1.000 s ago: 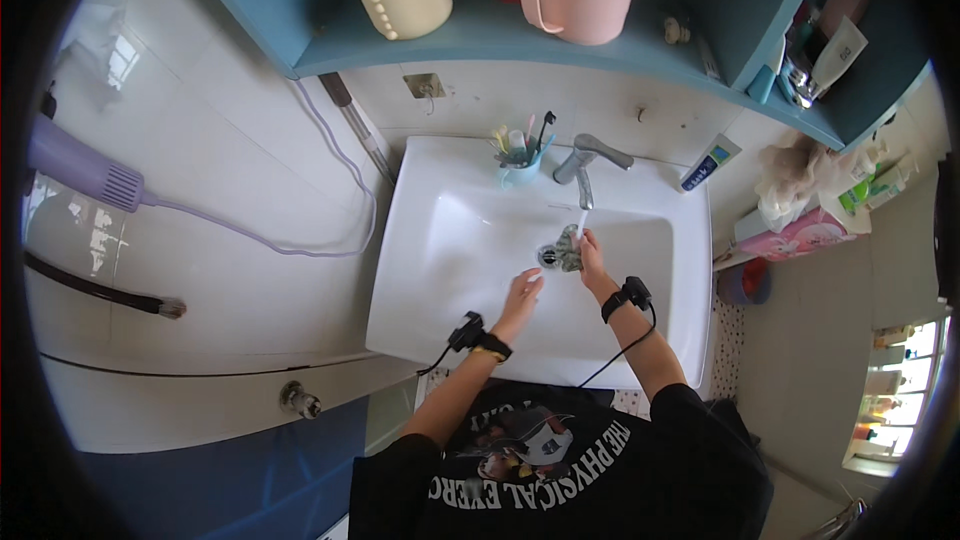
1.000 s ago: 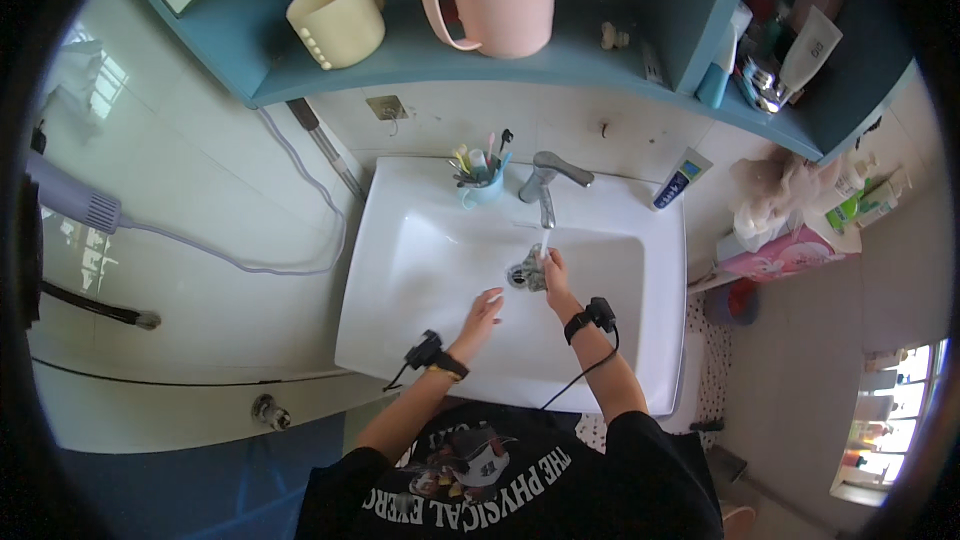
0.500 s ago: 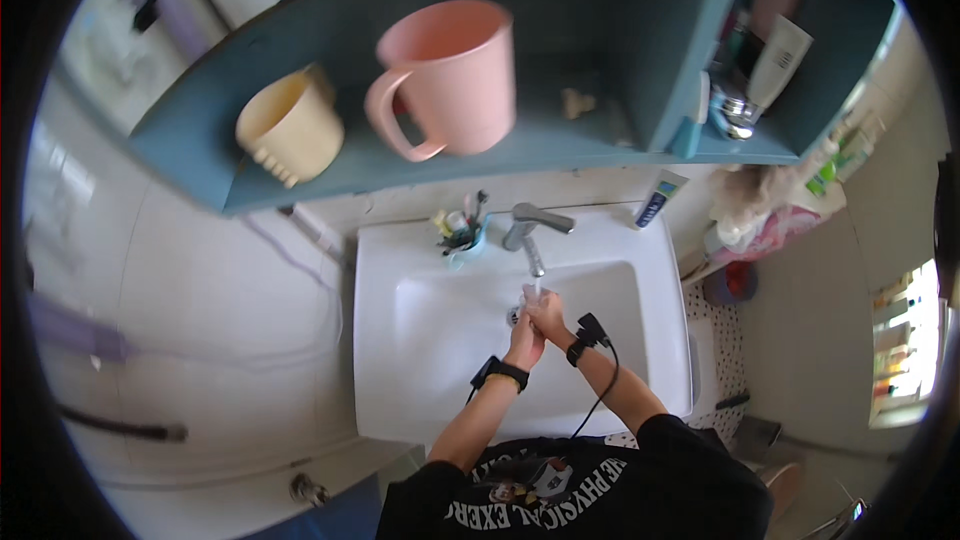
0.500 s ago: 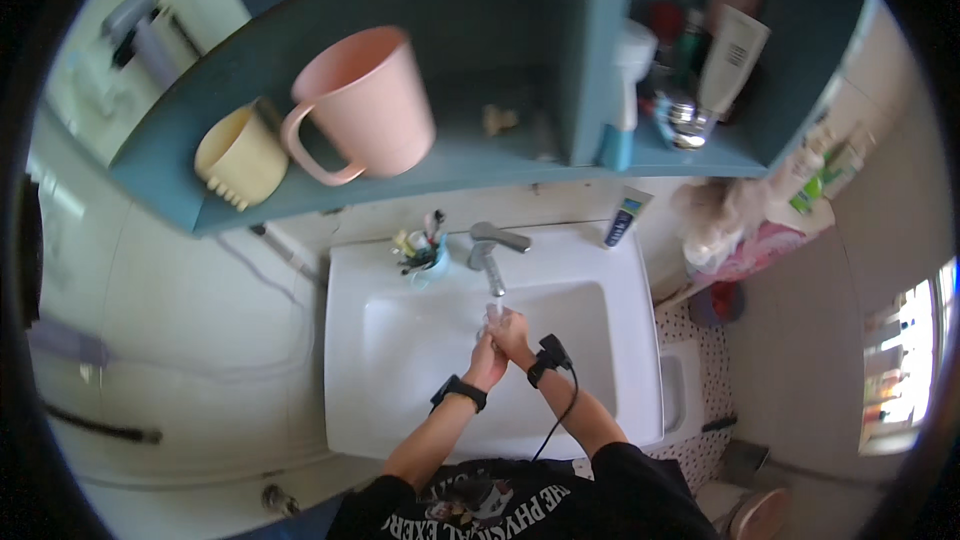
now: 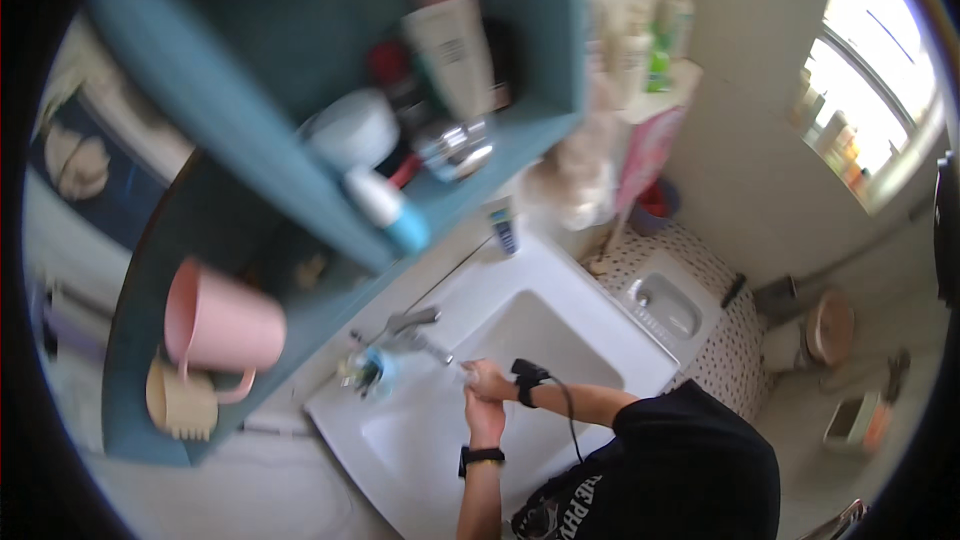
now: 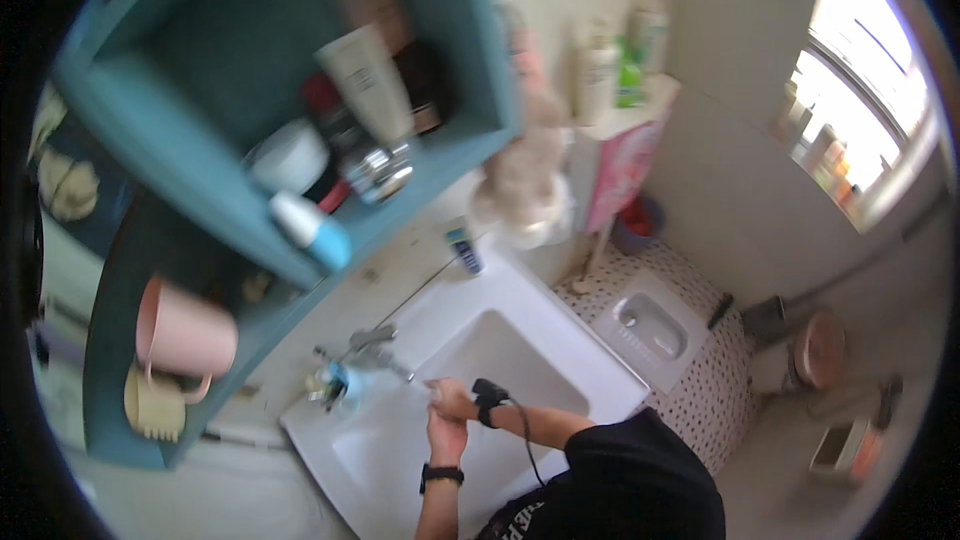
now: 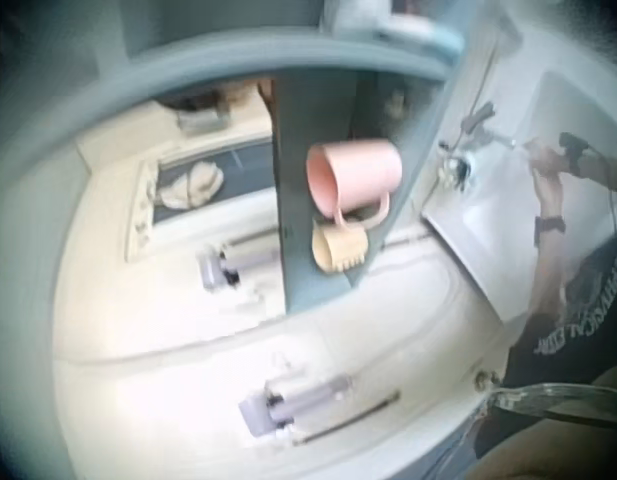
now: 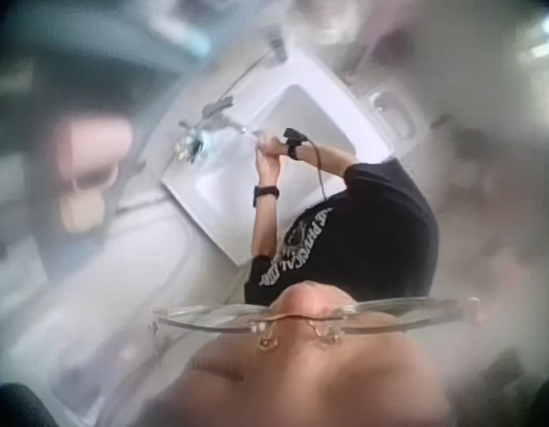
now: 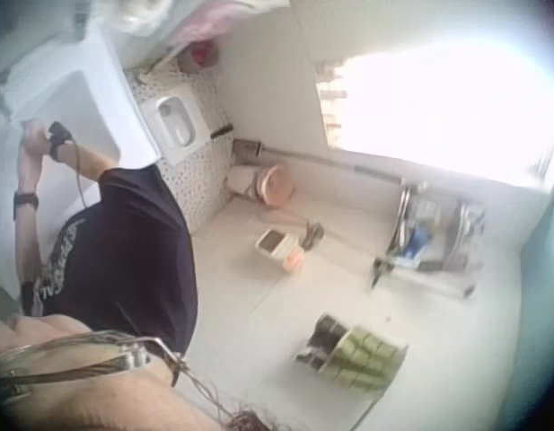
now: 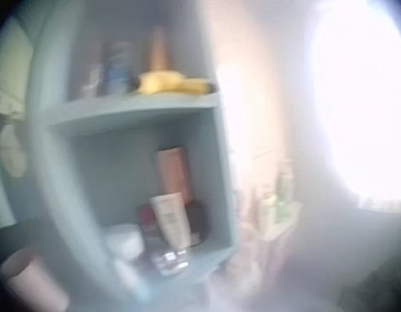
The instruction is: Cleaning a bathroom sink and faucet with a cloth.
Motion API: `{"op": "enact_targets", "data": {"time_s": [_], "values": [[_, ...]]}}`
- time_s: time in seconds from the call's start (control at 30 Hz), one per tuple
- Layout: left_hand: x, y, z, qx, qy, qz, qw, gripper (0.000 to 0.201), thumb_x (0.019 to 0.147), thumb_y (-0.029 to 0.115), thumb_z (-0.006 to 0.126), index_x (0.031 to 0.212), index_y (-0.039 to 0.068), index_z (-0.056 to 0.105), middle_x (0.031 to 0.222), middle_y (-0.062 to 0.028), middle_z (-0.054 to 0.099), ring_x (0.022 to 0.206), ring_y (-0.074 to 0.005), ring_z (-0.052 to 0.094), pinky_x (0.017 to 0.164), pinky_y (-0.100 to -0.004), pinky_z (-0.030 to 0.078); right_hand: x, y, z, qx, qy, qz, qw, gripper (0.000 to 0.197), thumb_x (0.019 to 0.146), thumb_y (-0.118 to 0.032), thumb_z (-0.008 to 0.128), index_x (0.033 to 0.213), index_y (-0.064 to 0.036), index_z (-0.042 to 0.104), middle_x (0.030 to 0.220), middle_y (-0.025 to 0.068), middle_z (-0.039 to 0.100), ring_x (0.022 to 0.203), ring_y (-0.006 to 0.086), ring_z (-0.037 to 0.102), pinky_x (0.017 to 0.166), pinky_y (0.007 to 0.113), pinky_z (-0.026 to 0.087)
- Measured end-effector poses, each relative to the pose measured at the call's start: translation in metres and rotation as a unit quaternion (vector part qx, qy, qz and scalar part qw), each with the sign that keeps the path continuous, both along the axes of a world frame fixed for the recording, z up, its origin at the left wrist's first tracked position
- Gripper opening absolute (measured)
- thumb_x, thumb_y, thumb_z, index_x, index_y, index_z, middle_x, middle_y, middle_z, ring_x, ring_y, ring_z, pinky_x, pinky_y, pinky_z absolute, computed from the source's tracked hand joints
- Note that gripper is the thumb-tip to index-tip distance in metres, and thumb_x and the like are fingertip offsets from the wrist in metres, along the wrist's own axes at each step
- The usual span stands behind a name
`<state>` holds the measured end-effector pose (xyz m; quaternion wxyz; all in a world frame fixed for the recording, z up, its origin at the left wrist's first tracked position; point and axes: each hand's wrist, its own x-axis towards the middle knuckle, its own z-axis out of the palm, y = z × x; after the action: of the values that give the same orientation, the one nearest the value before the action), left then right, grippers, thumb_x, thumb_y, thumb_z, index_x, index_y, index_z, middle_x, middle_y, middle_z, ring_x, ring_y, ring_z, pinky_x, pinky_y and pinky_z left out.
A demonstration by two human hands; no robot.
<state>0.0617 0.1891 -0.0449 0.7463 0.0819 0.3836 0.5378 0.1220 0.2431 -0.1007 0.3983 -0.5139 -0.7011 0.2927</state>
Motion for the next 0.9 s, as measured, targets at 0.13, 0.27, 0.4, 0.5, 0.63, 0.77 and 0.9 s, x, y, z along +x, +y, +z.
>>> {"op": "enact_targets", "data": {"time_s": [0.13,0.27,0.4,0.5,0.63,0.77,0.9], "values": [[-0.039,-0.004,0.003,-0.005,-0.021,0.004,1.0,0.044,0.092,0.046,0.028,0.112,0.013,0.05,0.109,-0.0043,0.054,0.101,-0.02,0.051,0.09,-0.0374,0.04,-0.031,-0.019,0.049,-0.175,0.042,0.035,0.983,0.027,0.077,-0.018,0.05,0.1,-0.0046,0.056,0.091,0.0209,0.059,0.085,0.0361,0.057,0.074,0.045,0.045],[-0.041,-0.001,-0.007,-0.048,0.022,0.007,0.999,0.046,0.091,0.05,0.03,0.107,0.013,0.052,0.103,-0.0021,0.057,0.097,-0.0198,0.053,0.085,-0.036,0.043,-0.017,-0.012,0.052,-0.179,0.039,0.03,0.983,0.027,0.08,-0.023,0.05,0.099,-0.0055,0.055,0.089,0.0203,0.057,0.084,0.0363,0.056,0.072,0.045,0.045],[-0.029,-0.004,-0.011,-0.002,0.132,0.007,0.991,0.044,0.093,0.045,0.031,0.114,0.01,0.048,0.11,-0.0062,0.054,0.101,-0.0205,0.052,0.085,-0.0368,0.043,-0.011,-0.012,0.045,-0.203,0.016,0.052,0.978,0.026,0.082,-0.027,0.05,0.098,-0.0069,0.054,0.085,0.0181,0.057,0.082,0.0363,0.055,0.07,0.044,0.045],[-0.046,-0.01,-0.026,-0.001,0.212,0.004,0.977,0.042,0.092,0.039,0.035,0.117,0.005,0.042,0.115,-0.0076,0.049,0.103,-0.0221,0.049,0.086,-0.0364,0.041,0.001,0.003,0.035,-0.05,-0.001,-0.025,0.998,0.028,0.086,-0.031,0.045,0.091,-0.0052,0.054,0.078,0.019,0.057,0.076,0.0376,0.056,0.067,0.045,0.044],[-0.103,-0.034,-0.063,-0.094,0.232,0.087,0.964,0.043,0.09,0.037,0.041,0.118,0.004,0.041,0.114,-0.0099,0.048,0.1,-0.0232,0.049,0.084,-0.0362,0.043,0.009,0.018,0.068,-0.201,0.083,0.013,0.976,0.037,0.09,-0.035,0.04,0.088,-0.0007,0.054,0.075,0.0218,0.058,0.074,0.0404,0.055,0.068,0.046,0.043],[-0.125,-0.04,-0.084,-0.132,0.096,0.099,0.982,0.045,0.085,0.036,0.051,0.117,0.006,0.041,0.112,-0.0091,0.048,0.101,-0.0237,0.048,0.083,-0.0348,0.041,0.019,0.027,0.066,-0.204,0.145,0.001,0.968,0.034,0.088,-0.033,0.045,0.094,-0.0009,0.055,0.076,0.0191,0.059,0.074,0.036,0.057,0.068,0.043,0.044],[-0.11,-0.035,-0.052,-0.036,0.308,-0.075,0.948,0.05,0.079,0.027,0.061,0.118,0.004,0.04,0.112,-0.0083,0.047,0.102,-0.0232,0.046,0.086,-0.0347,0.039,0.007,0.015,0.075,-0.243,0.273,0.104,0.925,0.025,0.083,-0.021,0.052,0.096,0.0012,0.054,0.077,0.0126,0.062,0.074,0.0247,0.061,0.069,0.036,0.047]]}}
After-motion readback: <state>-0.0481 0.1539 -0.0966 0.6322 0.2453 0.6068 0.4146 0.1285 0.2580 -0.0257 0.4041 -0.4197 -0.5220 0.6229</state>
